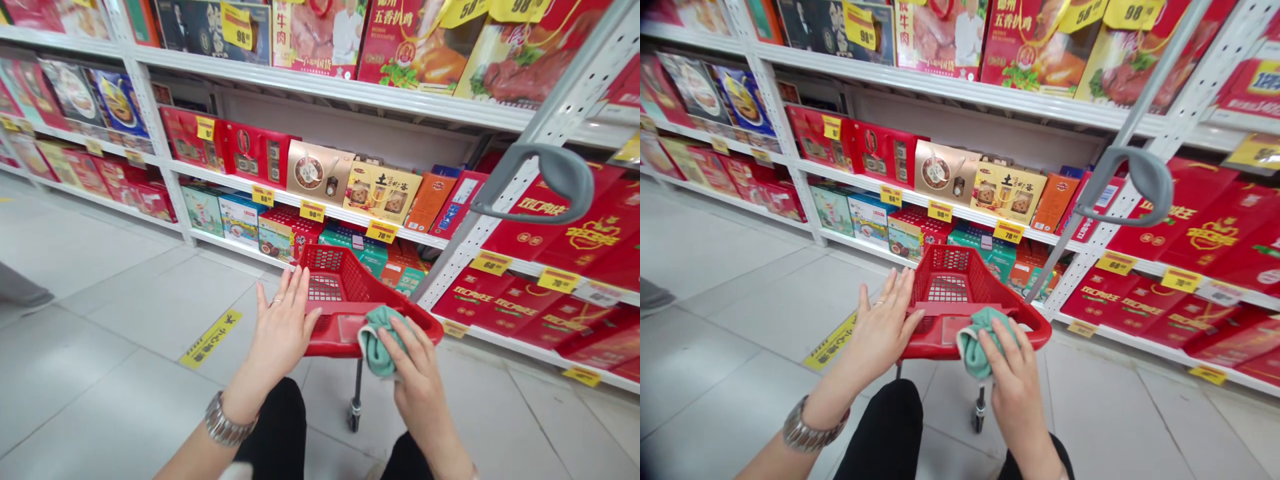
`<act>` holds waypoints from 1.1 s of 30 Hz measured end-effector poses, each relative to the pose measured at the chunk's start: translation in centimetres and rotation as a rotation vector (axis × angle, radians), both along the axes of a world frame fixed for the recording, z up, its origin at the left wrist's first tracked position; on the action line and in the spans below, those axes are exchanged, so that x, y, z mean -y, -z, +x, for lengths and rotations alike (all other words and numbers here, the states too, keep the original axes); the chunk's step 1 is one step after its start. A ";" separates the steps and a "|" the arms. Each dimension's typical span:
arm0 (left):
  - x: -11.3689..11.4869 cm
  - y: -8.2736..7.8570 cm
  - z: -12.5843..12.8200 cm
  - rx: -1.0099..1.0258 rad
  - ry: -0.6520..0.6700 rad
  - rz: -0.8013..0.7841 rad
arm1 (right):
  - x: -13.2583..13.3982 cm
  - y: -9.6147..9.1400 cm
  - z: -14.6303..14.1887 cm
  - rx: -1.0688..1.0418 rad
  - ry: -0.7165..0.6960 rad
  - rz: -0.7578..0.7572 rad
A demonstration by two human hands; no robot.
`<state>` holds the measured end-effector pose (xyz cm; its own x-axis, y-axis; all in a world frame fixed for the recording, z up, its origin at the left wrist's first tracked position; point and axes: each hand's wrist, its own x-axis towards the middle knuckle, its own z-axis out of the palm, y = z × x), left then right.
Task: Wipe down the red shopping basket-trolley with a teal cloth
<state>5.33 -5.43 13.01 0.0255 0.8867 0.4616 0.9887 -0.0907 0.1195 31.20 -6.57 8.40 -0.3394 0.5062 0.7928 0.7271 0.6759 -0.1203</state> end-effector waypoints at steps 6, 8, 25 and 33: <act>-0.3 -0.1 1.4 0.046 0.010 -0.011 | -2.2 -0.2 7.2 -0.024 0.208 0.019; -0.4 -0.1 2.0 0.077 0.015 -0.023 | -1.9 -1.2 6.6 -0.059 0.237 0.030; -1.0 0.8 0.4 0.112 0.205 -0.138 | 0.0 -0.4 0.2 0.008 -0.006 0.037; -0.3 1.2 3.0 0.284 0.353 -0.289 | -0.3 -2.4 5.1 -0.072 0.280 0.079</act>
